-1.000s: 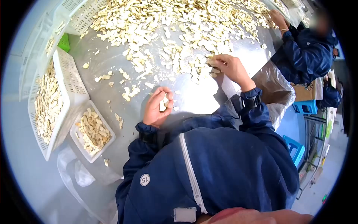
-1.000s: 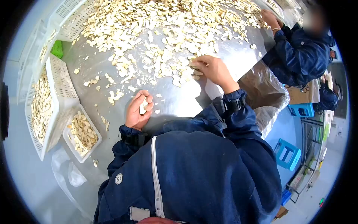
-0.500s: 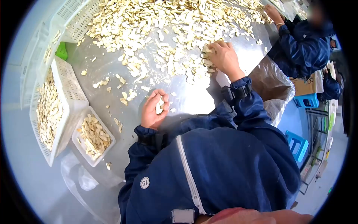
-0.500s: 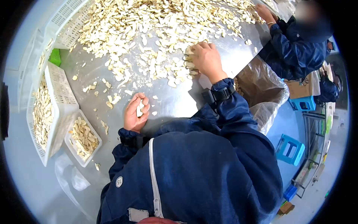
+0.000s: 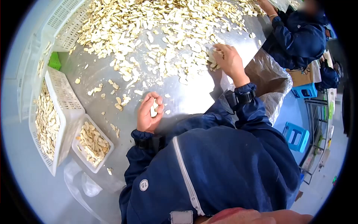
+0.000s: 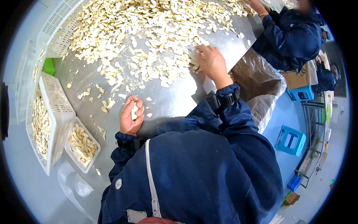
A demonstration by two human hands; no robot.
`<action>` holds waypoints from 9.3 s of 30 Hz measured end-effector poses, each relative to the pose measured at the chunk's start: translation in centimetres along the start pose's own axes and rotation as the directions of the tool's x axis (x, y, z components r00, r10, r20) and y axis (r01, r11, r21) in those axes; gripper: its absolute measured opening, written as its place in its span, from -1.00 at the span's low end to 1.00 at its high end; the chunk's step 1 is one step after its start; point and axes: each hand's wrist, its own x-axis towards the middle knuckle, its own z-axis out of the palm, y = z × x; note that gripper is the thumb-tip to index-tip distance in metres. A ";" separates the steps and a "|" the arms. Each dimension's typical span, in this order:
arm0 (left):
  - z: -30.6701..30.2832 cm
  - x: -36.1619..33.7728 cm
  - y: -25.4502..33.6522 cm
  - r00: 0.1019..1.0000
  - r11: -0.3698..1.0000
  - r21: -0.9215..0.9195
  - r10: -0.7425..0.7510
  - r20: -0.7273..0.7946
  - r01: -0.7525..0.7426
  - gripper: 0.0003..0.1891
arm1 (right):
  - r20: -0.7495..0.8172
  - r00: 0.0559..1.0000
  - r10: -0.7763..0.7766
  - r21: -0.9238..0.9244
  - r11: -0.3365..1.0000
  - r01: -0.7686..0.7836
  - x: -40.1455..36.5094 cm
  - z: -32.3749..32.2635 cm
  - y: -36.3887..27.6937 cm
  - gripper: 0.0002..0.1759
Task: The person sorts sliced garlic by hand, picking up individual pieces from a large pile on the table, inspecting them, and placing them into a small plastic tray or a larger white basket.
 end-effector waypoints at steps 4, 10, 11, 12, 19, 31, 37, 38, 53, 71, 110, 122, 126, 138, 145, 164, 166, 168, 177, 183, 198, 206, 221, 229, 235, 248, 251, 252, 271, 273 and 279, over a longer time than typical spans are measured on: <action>0.1 0.0 0.0 1.000 1.000 -0.011 0.000 -0.007 -0.001 -0.83 | 0.098 0.995 -0.024 -0.031 0.999 0.027 -0.4 0.6 -0.7 -0.61; 0.3 0.0 0.0 0.999 1.000 -0.012 -0.002 -0.032 0.002 -0.83 | 0.055 0.991 0.123 -0.059 0.991 -0.120 -0.1 -0.6 0.8 -0.66; 0.3 0.0 0.0 0.999 1.000 -0.009 -0.002 -0.033 0.002 -0.83 | -0.016 0.999 0.035 -0.080 0.996 -0.037 0.2 -0.3 1.2 -0.67; 0.3 0.0 0.0 0.999 1.000 -0.010 -0.004 -0.032 0.004 -0.83 | -0.085 0.995 -0.055 -0.106 0.993 0.046 0.5 0.1 1.3 -0.68; 0.2 0.0 0.0 0.999 1.000 -0.012 0.008 -0.031 -0.008 -0.84 | -0.022 0.986 -0.167 -0.135 0.977 0.163 1.6 3.0 0.1 -0.77; 1.7 0.4 -0.2 0.998 0.998 0.059 -0.024 -0.062 0.028 -0.63 | 0.402 0.871 -0.283 0.692 0.717 -0.086 -3.5 1.4 -11.0 -0.66; 0.4 -0.2 0.0 1.000 1.000 -0.007 -0.012 -0.018 0.012 -0.71 | 0.033 0.988 -0.152 -0.072 0.985 0.154 -1.4 3.2 -5.1 -0.71; 0.4 -0.2 0.0 1.000 1.000 0.013 -0.003 -0.017 0.003 -0.73 | 0.034 0.987 -0.154 -0.127 0.979 0.157 -1.7 3.4 -4.0 -0.71; -1.1 -0.4 -0.1 0.931 0.664 0.653 0.234 0.281 -0.364 -0.75 | 0.300 0.864 -0.406 0.283 0.902 0.326 -1.2 4.9 -16.5 -0.71; -1.6 -0.2 -0.5 0.989 0.995 0.073 0.055 0.139 -0.066 -0.79 | 0.005 0.932 -0.362 0.151 0.922 0.357 -6.8 2.8 -7.4 -0.57; -0.1 0.3 0.2 0.998 0.999 -0.021 -0.029 -0.055 0.028 -0.84 | -0.042 0.970 -0.240 -0.137 0.963 0.233 -0.5 0.5 3.0 -0.76; 0.1 -0.1 0.2 1.000 1.000 -0.020 -0.012 0.004 0.012 -0.80 | 0.040 0.998 0.038 0.368 0.929 -0.050 -0.6 0.1 -0.5 -0.69; -0.1 0.0 0.1 1.000 1.000 -0.006 0.000 0.020 0.000 -0.79 | 0.109 0.994 -0.024 0.328 0.945 -0.013 -0.3 0.2 -3.1 -0.66; -1.5 0.5 -0.6 0.984 0.998 -0.020 0.068 0.162 -0.066 -0.79 | 0.157 0.833 -0.530 0.158 0.846 0.509 1.0 7.4 -18.0 -0.77; -1.4 0.2 -1.8 0.967 0.964 0.078 0.251 0.044 -0.254 -0.84 | 0.237 0.639 -0.732 0.800 0.520 0.299 -4.6 7.3 -29.2 -0.68; -0.2 0.2 -0.1 0.999 0.999 -0.012 -0.030 0.034 0.031 -0.81 | 0.065 0.995 0.073 0.015 0.997 -0.074 -7.1 -1.7 -0.5 -0.77; 0.2 0.1 -0.2 1.000 1.000 0.005 -0.023 0.009 0.022 -0.82 | 0.057 0.998 0.010 0.086 0.996 -0.015 -5.8 -0.8 -1.4 -0.77; 0.5 0.3 -0.4 1.000 1.000 0.023 -0.015 -0.009 0.015 -0.83 | 0.024 0.982 -0.187 0.105 0.977 0.184 -4.6 0.8 -2.8 -0.72; 0.2 0.3 -0.5 0.999 1.000 -0.021 -0.020 -0.045 0.019 -0.84 | 0.067 0.989 -0.130 0.159 0.980 0.118 -2.6 3.2 -3.9 -0.79; -0.1 0.8 -0.4 0.999 0.999 -0.029 -0.026 -0.037 0.025 -0.84 | 0.307 0.936 0.172 0.496 0.810 -0.311 -3.8 1.9 -2.5 -0.68; -0.1 0.6 -0.5 1.000 0.999 -0.050 -0.008 -0.009 0.007 -0.82 | 0.076 0.995 0.068 0.203 0.976 -0.082 -4.2 0.4 -2.0 -0.74; -0.2 0.7 -0.4 1.000 0.998 -0.054 -0.016 0.003 0.016 -0.82 | 0.031 0.994 -0.101 -0.044 0.994 0.102 -5.3 0.0 -1.5 -0.68; 0.5 0.6 -0.6 0.996 0.997 0.077 -0.015 -0.087 0.021 -0.73 | 0.305 0.951 0.048 0.541 0.813 -0.215 -5.0 0.3 -5.4 -0.66; -0.4 0.5 -0.8 1.000 1.000 -0.008 0.000 -0.004 0.000 -0.68 | 0.113 0.993 0.036 0.121 0.991 -0.050 -5.2 0.3 -2.9 -0.76; -0.8 0.7 -0.7 0.999 1.000 0.014 -0.014 0.046 0.013 -0.81 | 0.158 0.987 0.030 0.052 0.998 -0.039 -6.6 0.0 -2.5 -0.78; 0.9 0.3 -0.8 1.000 0.999 0.036 0.008 -0.012 -0.008 -0.60 | 0.221 0.950 -0.218 0.574 0.817 0.054 -5.1 1.0 -10.3 -0.76; -1.0 0.4 -0.8 0.999 1.000 0.001 -0.004 0.033 0.004 -0.68 | 0.059 0.993 -0.106 0.296 0.952 0.084 -4.2 2.5 -6.6 -0.82; -1.3 0.4 -0.9 0.999 1.000 -0.010 -0.004 0.042 0.005 -0.71 | 0.063 0.997 -0.052 0.243 0.969 0.036 -4.2 2.1 -5.3 -0.82; -0.9 0.5 -0.9 0.997 0.994 0.102 0.027 0.067 -0.034 -0.75 | 0.139 0.985 -0.100 0.273 0.960 0.059 -4.0 2.8 -6.7 -0.73; -0.3 0.4 -0.9 0.999 0.997 0.081 0.017 0.030 -0.019 -0.70 | 0.321 0.921 -0.220 0.560 0.828 0.002 -4.4 1.9 -9.3 -0.70; 0.6 0.2 -0.8 0.998 1.000 0.027 0.013 -0.061 -0.011 -0.68 | 0.053 0.797 -0.601 0.288 0.774 0.564 -3.8 5.1 -10.4 -0.67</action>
